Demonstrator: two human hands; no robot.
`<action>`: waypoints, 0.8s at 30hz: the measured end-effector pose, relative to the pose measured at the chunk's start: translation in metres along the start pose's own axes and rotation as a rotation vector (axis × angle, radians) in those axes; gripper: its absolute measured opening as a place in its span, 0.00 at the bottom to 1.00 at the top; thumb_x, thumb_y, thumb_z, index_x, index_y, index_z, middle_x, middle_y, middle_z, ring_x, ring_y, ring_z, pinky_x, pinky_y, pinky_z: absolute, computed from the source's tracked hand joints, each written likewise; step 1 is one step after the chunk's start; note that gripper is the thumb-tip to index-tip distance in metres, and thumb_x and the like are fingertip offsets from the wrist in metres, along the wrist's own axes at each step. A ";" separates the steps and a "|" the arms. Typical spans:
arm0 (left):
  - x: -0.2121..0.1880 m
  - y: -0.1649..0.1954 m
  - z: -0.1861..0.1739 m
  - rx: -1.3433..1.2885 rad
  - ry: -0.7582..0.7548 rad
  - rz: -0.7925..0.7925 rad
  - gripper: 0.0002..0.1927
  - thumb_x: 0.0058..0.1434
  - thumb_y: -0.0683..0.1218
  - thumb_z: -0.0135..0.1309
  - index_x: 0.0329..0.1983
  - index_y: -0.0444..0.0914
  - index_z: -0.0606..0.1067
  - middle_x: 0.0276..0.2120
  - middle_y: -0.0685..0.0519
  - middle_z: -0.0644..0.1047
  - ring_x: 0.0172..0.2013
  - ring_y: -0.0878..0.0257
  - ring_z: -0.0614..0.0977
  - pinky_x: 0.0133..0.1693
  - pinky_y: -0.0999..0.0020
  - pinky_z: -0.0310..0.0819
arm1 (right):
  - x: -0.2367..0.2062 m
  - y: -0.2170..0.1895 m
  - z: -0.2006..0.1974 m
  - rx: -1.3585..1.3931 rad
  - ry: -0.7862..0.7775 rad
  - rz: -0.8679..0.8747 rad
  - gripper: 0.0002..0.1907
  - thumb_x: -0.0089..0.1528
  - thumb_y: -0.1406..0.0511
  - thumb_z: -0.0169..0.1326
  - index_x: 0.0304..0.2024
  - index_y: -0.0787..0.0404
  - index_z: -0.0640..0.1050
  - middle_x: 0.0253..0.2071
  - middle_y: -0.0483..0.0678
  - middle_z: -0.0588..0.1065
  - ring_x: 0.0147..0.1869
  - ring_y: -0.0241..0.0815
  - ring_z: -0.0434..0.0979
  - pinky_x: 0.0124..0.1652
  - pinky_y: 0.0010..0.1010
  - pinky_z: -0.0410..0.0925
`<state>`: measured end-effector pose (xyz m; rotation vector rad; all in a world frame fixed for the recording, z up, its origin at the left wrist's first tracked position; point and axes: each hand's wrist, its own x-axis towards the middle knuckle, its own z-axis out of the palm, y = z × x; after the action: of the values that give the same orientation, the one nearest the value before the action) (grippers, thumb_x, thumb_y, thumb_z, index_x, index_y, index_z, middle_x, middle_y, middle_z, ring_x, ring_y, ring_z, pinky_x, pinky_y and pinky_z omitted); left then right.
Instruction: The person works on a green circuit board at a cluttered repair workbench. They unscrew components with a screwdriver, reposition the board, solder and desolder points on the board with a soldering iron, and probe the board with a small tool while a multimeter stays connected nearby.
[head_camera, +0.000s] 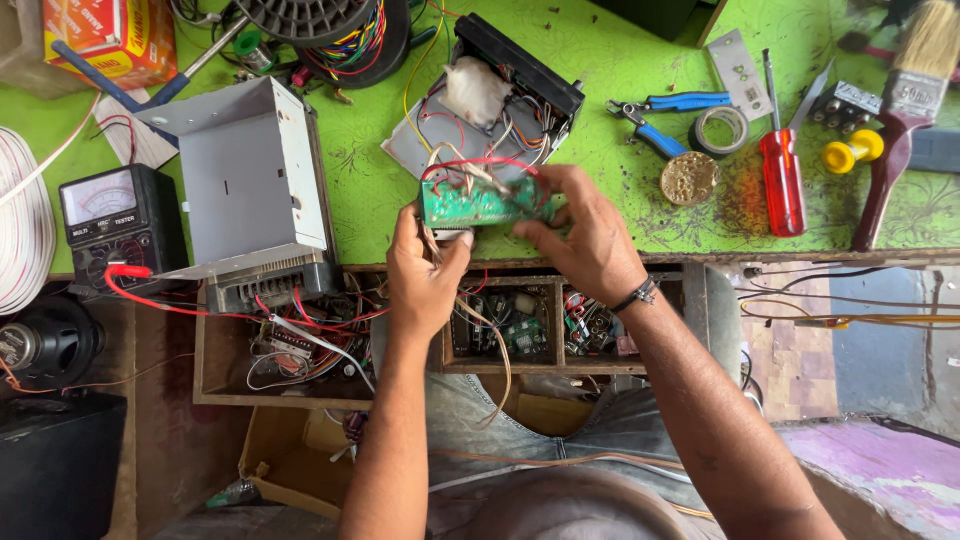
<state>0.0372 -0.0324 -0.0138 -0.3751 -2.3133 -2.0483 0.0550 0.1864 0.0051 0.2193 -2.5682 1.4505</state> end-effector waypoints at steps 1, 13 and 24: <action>0.001 0.002 -0.004 -0.030 -0.074 -0.033 0.17 0.66 0.34 0.57 0.55 0.34 0.69 0.44 0.53 0.81 0.42 0.72 0.80 0.45 0.76 0.75 | -0.001 0.000 0.001 0.063 0.038 0.039 0.31 0.62 0.63 0.65 0.64 0.63 0.68 0.55 0.56 0.74 0.59 0.54 0.78 0.48 0.35 0.76; 0.011 0.004 -0.022 -0.172 -0.300 -0.135 0.22 0.67 0.35 0.54 0.64 0.33 0.66 0.49 0.54 0.80 0.47 0.72 0.77 0.51 0.74 0.73 | -0.029 -0.010 0.034 -0.114 0.360 -0.166 0.11 0.61 0.68 0.67 0.42 0.57 0.78 0.42 0.49 0.75 0.41 0.43 0.78 0.37 0.32 0.71; 0.012 0.000 -0.027 -0.179 -0.317 -0.174 0.16 0.76 0.46 0.46 0.61 0.32 0.68 0.47 0.51 0.81 0.47 0.68 0.82 0.47 0.70 0.79 | -0.032 -0.015 0.054 -0.225 0.291 -0.443 0.09 0.60 0.71 0.65 0.41 0.62 0.79 0.42 0.49 0.75 0.43 0.48 0.78 0.40 0.37 0.72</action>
<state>0.0222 -0.0574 -0.0079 -0.5612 -2.4133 -2.4499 0.0849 0.1334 -0.0174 0.4706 -2.2368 0.9502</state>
